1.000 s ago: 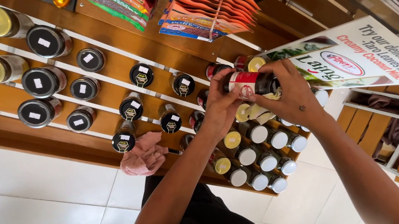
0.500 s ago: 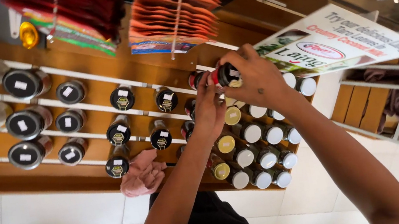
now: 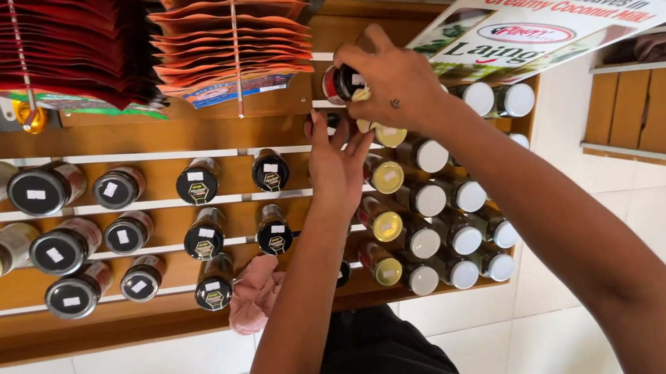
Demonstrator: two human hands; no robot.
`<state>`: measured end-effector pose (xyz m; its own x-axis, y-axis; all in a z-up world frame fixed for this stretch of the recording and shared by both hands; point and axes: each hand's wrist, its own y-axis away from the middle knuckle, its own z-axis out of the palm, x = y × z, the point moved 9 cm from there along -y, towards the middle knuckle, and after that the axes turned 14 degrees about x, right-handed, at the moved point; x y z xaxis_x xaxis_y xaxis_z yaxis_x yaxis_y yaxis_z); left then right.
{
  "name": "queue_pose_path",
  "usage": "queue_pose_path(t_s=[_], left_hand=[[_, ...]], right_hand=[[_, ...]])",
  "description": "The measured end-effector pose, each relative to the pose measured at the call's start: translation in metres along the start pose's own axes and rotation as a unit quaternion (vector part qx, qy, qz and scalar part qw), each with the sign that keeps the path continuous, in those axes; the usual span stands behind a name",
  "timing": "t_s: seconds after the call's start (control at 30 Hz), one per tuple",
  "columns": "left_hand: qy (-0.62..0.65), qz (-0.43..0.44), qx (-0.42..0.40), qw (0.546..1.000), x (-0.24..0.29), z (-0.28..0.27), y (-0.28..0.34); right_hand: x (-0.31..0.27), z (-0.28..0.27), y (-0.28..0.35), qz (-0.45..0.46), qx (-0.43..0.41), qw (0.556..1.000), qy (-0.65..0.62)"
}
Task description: Wiping dust off food jars and organizing them on a grocery store shelf.
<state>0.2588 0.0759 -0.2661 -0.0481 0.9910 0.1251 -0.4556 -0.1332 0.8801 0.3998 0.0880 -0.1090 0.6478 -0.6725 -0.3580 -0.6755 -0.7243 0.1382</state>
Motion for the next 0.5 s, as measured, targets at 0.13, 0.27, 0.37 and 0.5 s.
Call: queue_pose_path(t_s=[0.13, 0.27, 0.37, 0.5], left_hand=[[-0.009, -0.029, -0.055, 0.998, -0.005, 0.013, -0.004], [0.0, -0.024, -0.073, 0.997, -0.002, 0.014, -0.016], [0.014, -0.051, -0.049, 0.997, -0.003, 0.014, -0.019], [0.018, -0.062, -0.042, 0.997, -0.009, 0.014, -0.03]], right_hand=[[0.011, 0.013, -0.008, -0.013, 0.011, 1.0, 0.002], [0.018, 0.029, -0.013, -0.013, 0.002, 1.0, 0.011], [0.021, 0.043, -0.015, -0.019, -0.018, 0.999, 0.039], [0.019, 0.057, -0.021, -0.049, -0.029, 0.995, 0.08]])
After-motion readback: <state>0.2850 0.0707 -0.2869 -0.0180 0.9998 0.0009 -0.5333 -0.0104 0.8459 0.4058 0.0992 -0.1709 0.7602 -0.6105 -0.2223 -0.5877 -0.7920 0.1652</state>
